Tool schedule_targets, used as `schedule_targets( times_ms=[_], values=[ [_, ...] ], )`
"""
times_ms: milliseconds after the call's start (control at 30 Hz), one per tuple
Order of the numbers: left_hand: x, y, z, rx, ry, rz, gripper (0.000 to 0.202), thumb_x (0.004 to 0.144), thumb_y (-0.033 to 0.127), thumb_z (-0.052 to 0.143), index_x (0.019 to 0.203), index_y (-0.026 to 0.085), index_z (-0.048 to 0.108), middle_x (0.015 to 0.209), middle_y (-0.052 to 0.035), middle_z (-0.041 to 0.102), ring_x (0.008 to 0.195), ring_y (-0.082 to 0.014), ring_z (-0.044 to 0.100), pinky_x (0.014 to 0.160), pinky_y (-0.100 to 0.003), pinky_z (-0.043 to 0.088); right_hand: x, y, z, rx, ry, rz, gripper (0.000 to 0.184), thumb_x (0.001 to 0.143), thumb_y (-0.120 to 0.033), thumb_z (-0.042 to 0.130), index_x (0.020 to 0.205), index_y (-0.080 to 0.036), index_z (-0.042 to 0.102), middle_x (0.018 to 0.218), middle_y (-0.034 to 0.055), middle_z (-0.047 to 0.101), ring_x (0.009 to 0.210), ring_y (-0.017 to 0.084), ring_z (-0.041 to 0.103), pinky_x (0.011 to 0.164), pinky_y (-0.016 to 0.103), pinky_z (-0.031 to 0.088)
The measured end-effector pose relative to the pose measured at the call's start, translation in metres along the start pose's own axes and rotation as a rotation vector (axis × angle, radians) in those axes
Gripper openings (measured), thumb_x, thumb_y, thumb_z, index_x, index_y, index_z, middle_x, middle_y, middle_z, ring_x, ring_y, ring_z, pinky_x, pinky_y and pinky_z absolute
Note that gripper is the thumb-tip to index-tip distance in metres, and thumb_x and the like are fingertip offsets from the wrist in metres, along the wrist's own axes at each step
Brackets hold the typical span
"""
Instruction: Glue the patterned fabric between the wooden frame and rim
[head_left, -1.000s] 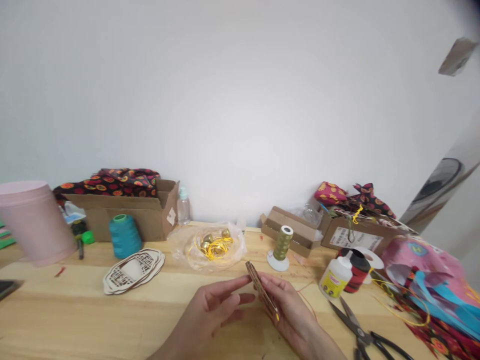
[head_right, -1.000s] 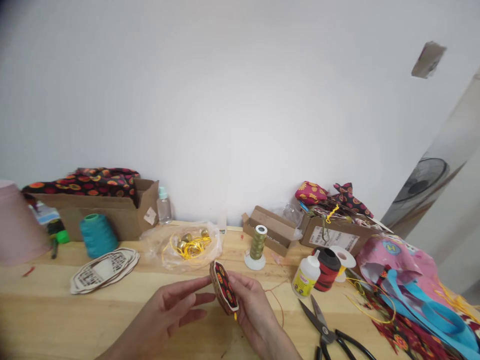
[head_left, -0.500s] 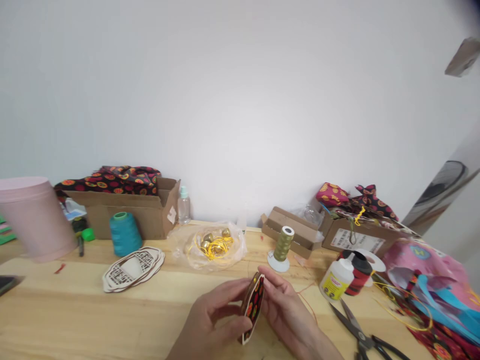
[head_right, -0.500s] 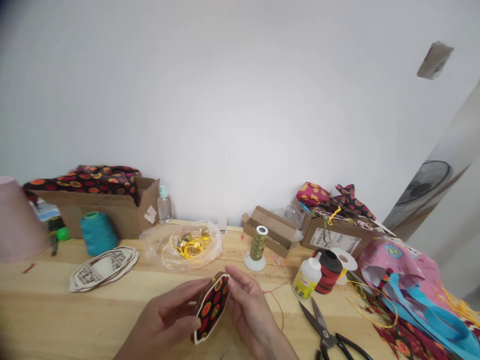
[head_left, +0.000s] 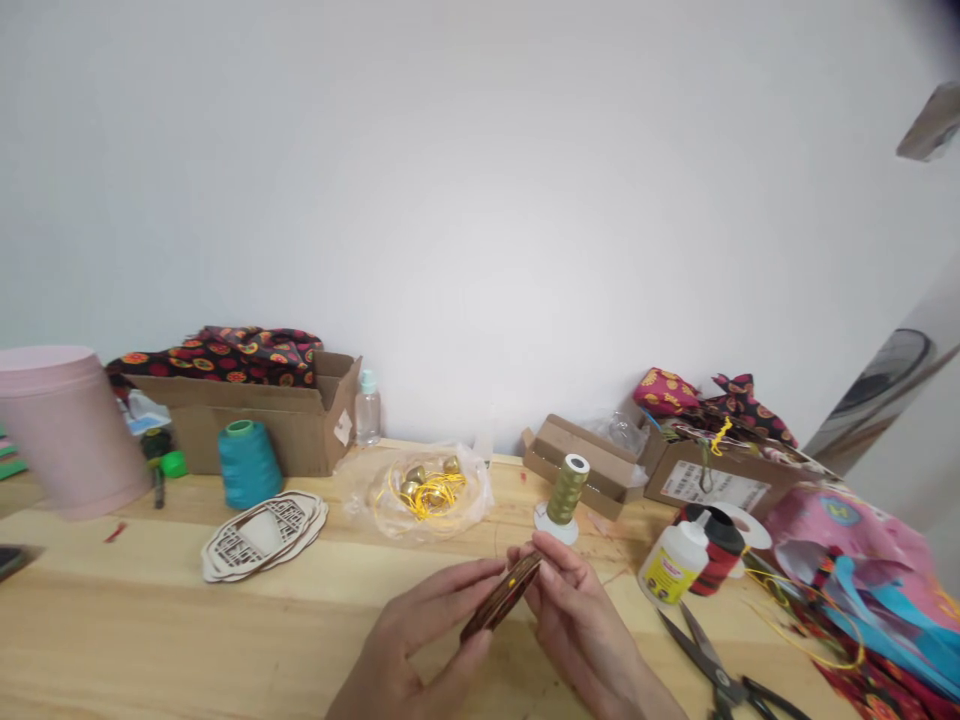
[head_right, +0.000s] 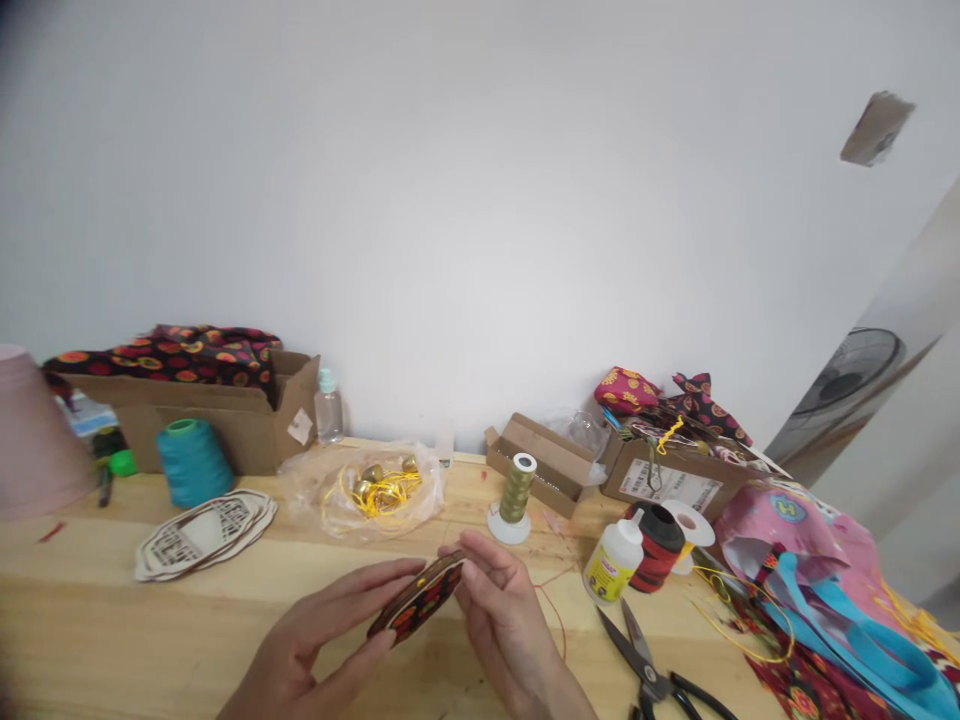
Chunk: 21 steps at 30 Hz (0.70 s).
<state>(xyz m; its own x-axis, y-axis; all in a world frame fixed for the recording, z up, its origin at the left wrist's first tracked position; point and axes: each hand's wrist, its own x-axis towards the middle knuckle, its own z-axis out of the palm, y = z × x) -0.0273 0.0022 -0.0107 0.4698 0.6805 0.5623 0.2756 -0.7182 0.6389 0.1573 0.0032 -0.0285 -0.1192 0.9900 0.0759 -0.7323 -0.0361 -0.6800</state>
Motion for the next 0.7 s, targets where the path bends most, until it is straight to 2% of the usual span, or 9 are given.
schedule_targets(
  times_ms=[200, 367, 533, 700],
  values=[
    [-0.001, -0.006, -0.002, 0.164, 0.108, 0.027, 0.039, 0.077, 0.019, 0.057, 0.111, 0.038, 0.054, 0.116, 0.0040, 0.061, 0.105, -0.0102, 0.057, 0.090, -0.017, 0.042, 0.000, 0.002, 0.000, -0.040, 0.004, -0.028, 0.027, 0.059, -0.019, 0.079, 0.084, -0.022, 0.070, 0.083, 0.0021, 0.073, 0.084, 0.011, 0.065, 0.080, 0.018, 0.045],
    [0.001, -0.004, -0.007, 0.211, 0.126, 0.043, 0.028, 0.078, 0.020, 0.056, 0.103, 0.033, 0.061, 0.112, 0.0009, 0.064, 0.102, -0.0107, 0.059, 0.088, -0.016, 0.043, 0.000, 0.003, 0.000, -0.092, 0.019, -0.067, 0.028, 0.057, -0.020, 0.081, 0.083, -0.023, 0.071, 0.084, 0.0019, 0.074, 0.084, 0.011, 0.065, 0.081, 0.019, 0.044],
    [0.001, -0.008, -0.008, 0.207, 0.104, 0.026, 0.031, 0.078, 0.020, 0.056, 0.105, 0.035, 0.059, 0.117, 0.0008, 0.061, 0.106, -0.0117, 0.056, 0.090, -0.018, 0.043, 0.001, 0.003, -0.003, -0.137, 0.042, -0.107, 0.030, 0.054, -0.020, 0.082, 0.082, -0.024, 0.071, 0.083, 0.0022, 0.074, 0.083, 0.011, 0.065, 0.078, 0.018, 0.046],
    [0.003, -0.013, -0.007, 0.197, 0.136, 0.040, 0.032, 0.078, 0.019, 0.057, 0.105, 0.034, 0.059, 0.115, -0.0001, 0.063, 0.104, -0.0117, 0.057, 0.089, -0.019, 0.044, 0.001, 0.001, -0.005, -0.196, 0.049, -0.163, 0.031, 0.055, -0.020, 0.081, 0.083, -0.027, 0.071, 0.081, 0.0000, 0.074, 0.081, 0.010, 0.066, 0.074, 0.016, 0.047]
  ],
)
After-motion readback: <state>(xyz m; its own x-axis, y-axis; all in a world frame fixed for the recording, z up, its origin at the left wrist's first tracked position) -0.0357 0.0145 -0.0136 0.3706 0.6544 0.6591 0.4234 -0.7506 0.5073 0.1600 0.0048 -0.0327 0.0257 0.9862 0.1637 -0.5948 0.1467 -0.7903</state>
